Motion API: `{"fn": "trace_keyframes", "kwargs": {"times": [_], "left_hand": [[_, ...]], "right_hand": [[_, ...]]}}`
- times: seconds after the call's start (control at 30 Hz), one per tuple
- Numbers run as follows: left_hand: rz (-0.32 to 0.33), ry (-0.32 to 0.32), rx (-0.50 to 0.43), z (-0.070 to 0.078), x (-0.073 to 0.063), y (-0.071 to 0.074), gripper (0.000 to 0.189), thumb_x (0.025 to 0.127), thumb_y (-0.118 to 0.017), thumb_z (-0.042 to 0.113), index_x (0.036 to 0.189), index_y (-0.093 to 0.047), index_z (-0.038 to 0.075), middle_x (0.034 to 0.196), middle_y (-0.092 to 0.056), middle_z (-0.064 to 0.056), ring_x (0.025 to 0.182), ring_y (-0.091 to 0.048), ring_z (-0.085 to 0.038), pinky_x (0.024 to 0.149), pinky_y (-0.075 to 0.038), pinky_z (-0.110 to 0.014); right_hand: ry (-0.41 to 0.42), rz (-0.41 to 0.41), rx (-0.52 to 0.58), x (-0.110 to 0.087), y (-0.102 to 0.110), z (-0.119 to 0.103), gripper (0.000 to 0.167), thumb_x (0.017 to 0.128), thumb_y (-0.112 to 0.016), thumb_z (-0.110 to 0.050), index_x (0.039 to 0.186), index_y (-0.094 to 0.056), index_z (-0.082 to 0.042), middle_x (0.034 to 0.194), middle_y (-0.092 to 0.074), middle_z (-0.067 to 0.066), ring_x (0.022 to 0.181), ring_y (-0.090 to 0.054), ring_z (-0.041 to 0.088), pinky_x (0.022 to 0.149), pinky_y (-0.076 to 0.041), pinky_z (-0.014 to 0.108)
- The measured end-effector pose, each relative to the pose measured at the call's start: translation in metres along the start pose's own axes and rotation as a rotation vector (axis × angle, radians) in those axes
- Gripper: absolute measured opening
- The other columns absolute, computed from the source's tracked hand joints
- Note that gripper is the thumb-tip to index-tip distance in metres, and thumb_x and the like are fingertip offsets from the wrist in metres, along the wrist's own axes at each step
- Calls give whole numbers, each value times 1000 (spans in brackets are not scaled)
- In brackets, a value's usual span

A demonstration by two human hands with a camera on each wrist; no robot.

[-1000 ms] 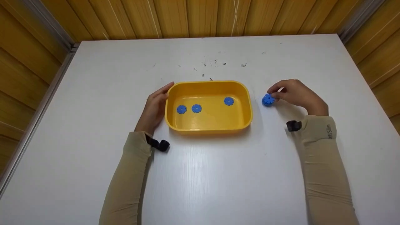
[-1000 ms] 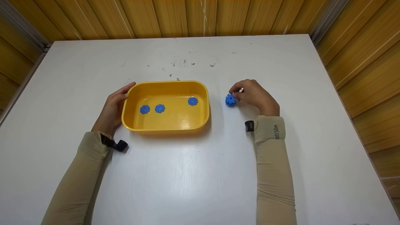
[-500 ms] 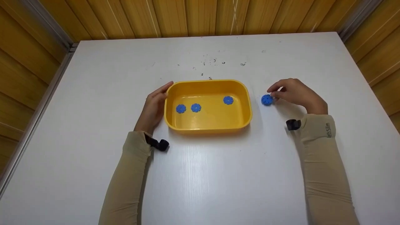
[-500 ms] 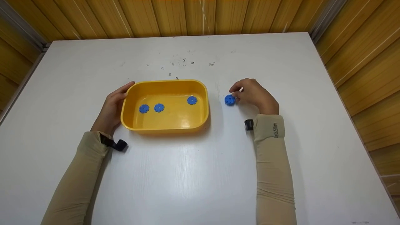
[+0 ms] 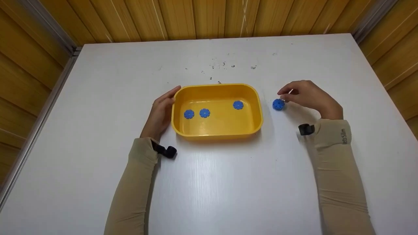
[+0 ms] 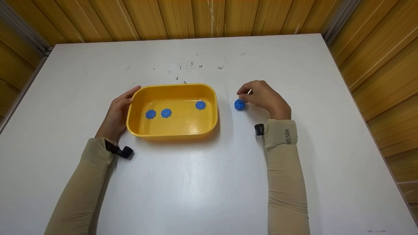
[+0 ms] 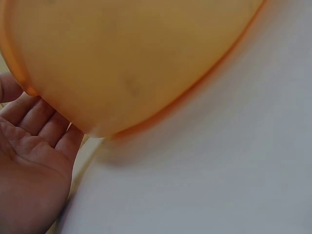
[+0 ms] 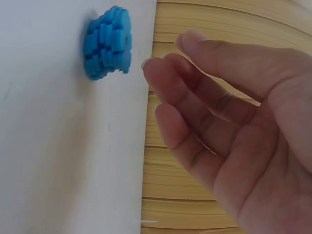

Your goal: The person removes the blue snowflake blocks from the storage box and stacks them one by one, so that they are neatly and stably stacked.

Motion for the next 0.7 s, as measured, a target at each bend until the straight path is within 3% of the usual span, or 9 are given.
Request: {"fn": "trace_keyframes", "kwargs": {"times": [0.37,0.7], "left_hand": [[16,16,2,0,-1,1,48,96,-41,6,144,-43,6,149,-45,-1,137,-42,-14,114,-35,-31],[27,20,-17,0,0,2,48,95,-42,5,143,-44,6,152,-41,-4,137,-42,-14,114,-35,-30]], "right_hand": [[72,-5,-34,0,7,-31,35,95,-58,-31,122,-64,-9,117,-65,12,102,-57,24,90,-50,38],[134,-2,-44,7,7,-67,30,93,-61,-25,118,-66,-9,113,-66,12,98,-61,24,90,-54,39]]}}
Point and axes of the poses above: each hand's wrist, its own x-axis towards the middle knuckle, its own y-axis out of the back of the hand, z = x × y, the point moved 10 cm from there along x, towards the middle knuckle
